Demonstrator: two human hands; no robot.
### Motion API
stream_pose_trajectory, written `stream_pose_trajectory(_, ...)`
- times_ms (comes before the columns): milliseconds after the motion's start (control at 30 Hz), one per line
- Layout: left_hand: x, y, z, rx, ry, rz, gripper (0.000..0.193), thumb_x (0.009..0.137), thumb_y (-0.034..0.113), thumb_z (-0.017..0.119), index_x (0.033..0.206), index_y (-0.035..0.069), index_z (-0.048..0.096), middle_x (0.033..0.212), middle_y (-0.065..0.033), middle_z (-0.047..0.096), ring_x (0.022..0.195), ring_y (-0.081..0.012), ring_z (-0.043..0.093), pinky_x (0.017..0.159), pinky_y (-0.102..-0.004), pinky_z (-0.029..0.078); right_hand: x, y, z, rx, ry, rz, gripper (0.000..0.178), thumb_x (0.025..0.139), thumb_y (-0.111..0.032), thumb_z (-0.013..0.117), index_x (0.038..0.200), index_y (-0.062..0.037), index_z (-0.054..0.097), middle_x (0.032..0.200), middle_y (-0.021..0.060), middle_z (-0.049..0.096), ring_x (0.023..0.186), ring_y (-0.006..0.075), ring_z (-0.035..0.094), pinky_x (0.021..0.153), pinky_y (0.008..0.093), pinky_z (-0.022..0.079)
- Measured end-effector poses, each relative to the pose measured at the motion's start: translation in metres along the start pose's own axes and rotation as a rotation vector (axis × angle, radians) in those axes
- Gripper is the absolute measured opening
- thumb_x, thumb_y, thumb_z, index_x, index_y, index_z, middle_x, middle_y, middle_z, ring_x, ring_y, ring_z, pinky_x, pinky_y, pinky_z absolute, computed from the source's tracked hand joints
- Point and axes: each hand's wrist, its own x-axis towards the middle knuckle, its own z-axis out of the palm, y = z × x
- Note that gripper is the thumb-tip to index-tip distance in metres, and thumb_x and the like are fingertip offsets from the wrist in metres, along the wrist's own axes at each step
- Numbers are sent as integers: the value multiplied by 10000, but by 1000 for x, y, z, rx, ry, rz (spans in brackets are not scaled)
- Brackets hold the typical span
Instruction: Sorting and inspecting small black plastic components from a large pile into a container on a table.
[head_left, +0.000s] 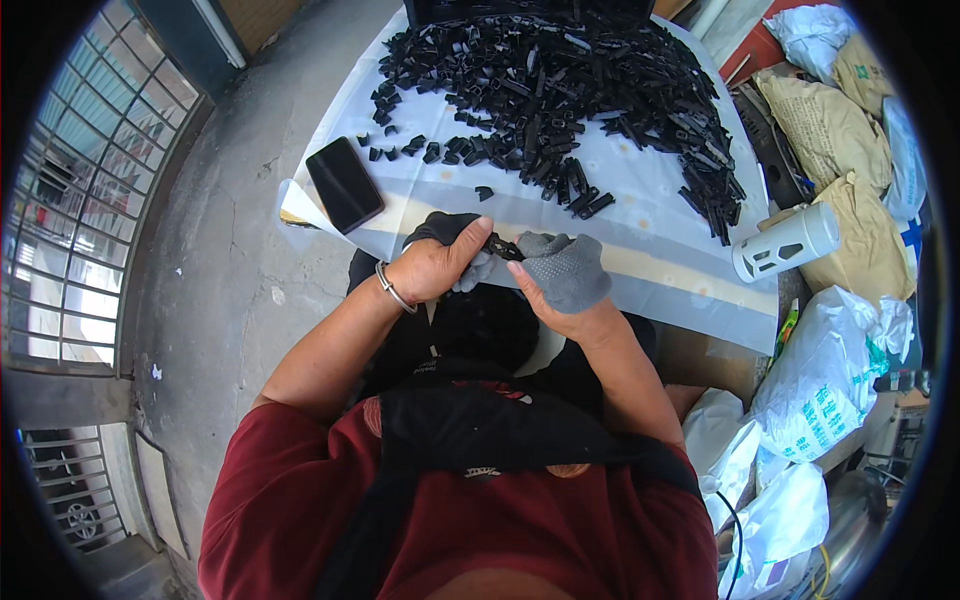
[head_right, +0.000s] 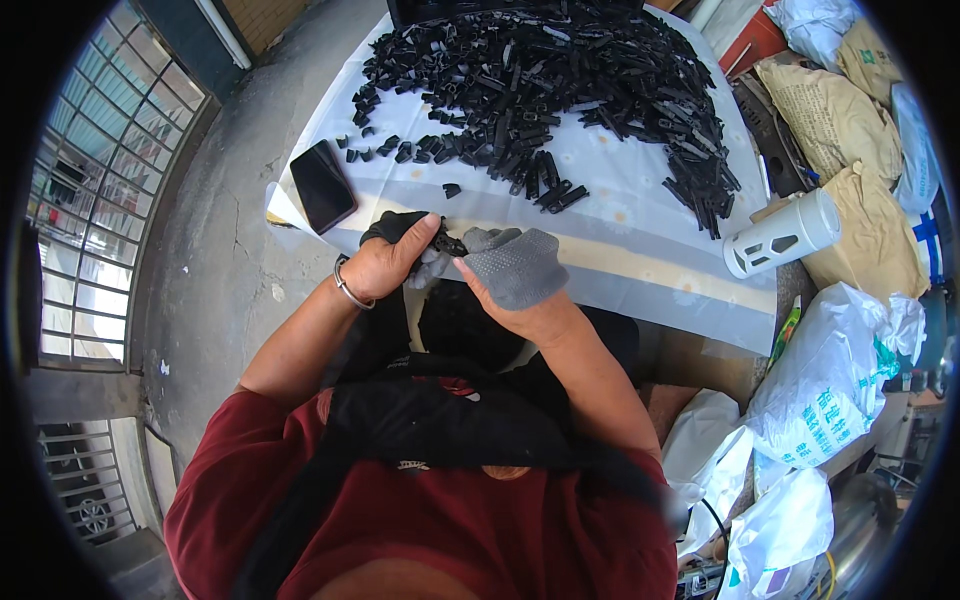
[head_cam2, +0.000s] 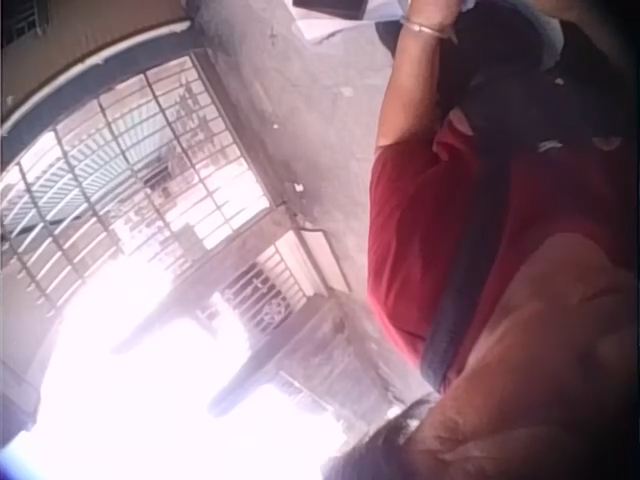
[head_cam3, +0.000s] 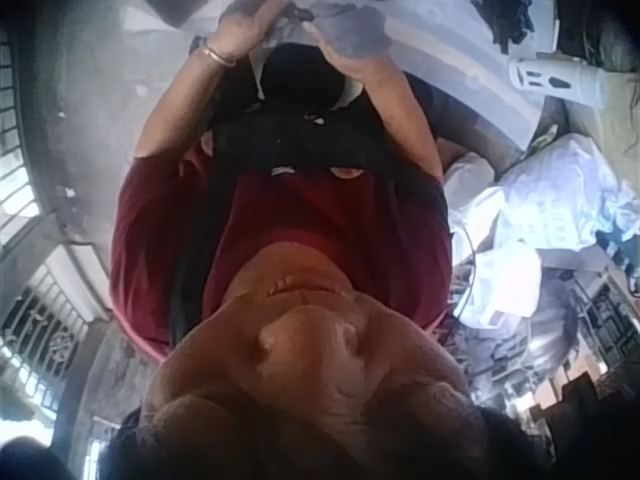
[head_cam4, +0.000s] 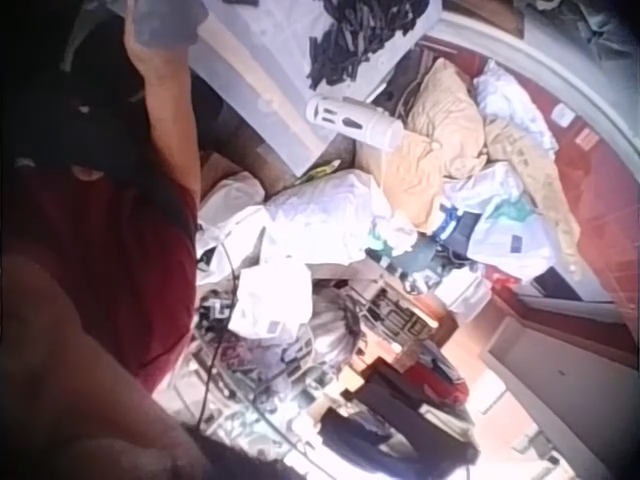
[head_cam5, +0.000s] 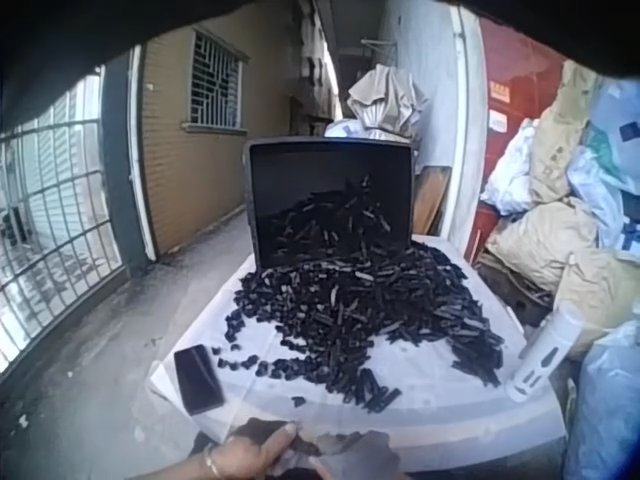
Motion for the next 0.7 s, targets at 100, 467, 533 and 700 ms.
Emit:
stream_pose_trajectory(100,1,0,7,63,36,151,389,924,313,380,813,-13,561,644,-136,556,568,-214,515,570,-328,426,-2,-7,2,-142,-19,-16,157,753,-189,633,813,-43,623,770,85,610,675,282,565,640,357,433)
stream_pose_trajectory(467,-8,-3,5,-174,35,-18,423,935,329,347,798,-12,557,614,-110,544,537,-212,487,562,-310,421,1,-13,-11,-80,33,-16,170,742,-182,645,829,-39,612,745,84,590,644,282,528,611,363,398)
stream_pose_trajectory(533,-10,1,4,-96,36,48,417,933,327,358,795,-13,556,614,-110,540,540,-213,483,561,-311,420,-3,-11,-9,-97,17,-31,176,746,-191,641,831,-40,610,745,86,590,641,281,529,608,363,397)
stream_pose_trajectory(700,-8,2,2,-40,-77,-74,386,929,294,367,787,-15,547,647,-162,547,592,-289,518,576,-361,418,-3,-15,-6,-157,-42,-10,195,746,-216,634,837,-46,610,747,94,591,638,287,532,600,370,398)
